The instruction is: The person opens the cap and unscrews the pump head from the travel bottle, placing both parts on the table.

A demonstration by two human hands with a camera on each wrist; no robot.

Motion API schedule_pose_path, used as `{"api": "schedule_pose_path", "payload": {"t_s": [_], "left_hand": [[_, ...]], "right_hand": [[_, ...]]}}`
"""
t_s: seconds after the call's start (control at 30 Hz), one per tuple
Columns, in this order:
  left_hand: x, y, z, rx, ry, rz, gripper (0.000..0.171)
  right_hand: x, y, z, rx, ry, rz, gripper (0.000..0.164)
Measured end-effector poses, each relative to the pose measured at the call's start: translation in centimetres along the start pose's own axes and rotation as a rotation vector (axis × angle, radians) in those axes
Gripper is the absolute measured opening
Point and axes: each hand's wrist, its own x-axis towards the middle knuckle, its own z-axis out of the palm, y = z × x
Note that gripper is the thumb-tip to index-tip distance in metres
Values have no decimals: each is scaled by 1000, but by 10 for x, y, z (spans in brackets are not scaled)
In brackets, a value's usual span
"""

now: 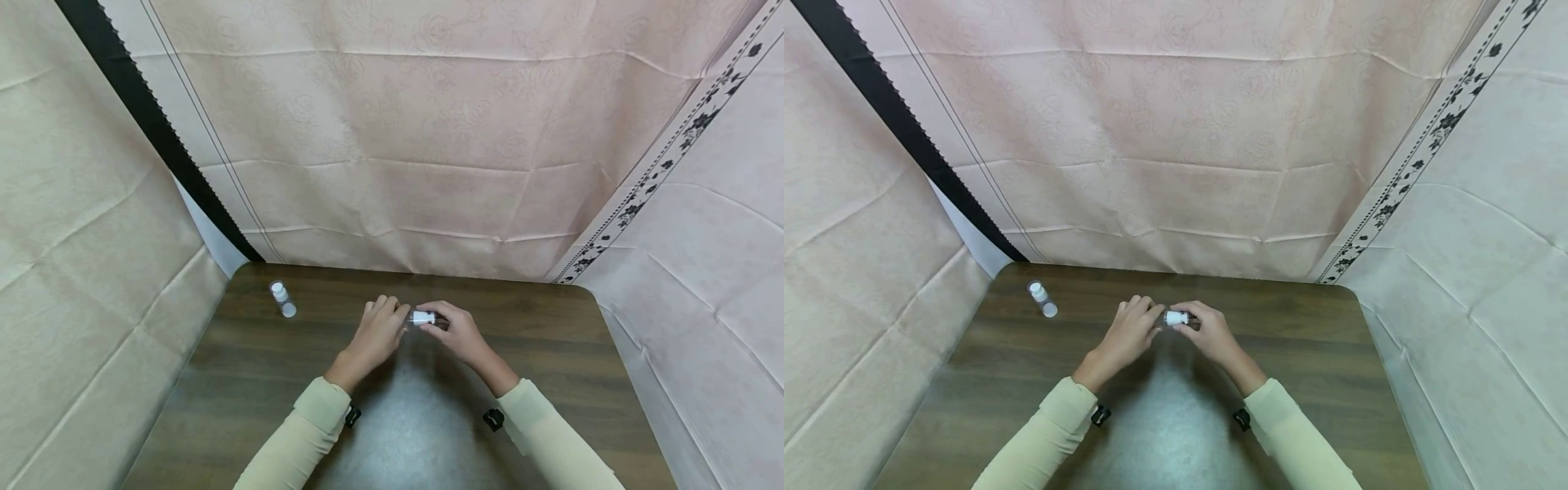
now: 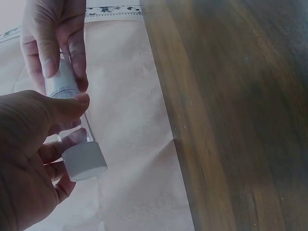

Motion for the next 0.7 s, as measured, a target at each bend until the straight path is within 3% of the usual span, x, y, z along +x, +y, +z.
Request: {"api": "schedule_pose_path", "payload": {"t_s": [0.27,0.47,0.7], "left_hand": [[-3,5,7,2,64,9,46],[-3,6,13,52,157,60,44],[-4,8,18,109,199,118,47]], "right_hand": [[-5,3,-1,-8,46,-36,30],[-9,5,-3,-19,89,-39,28],[-15,9,-4,-2,102,-18,28]]}}
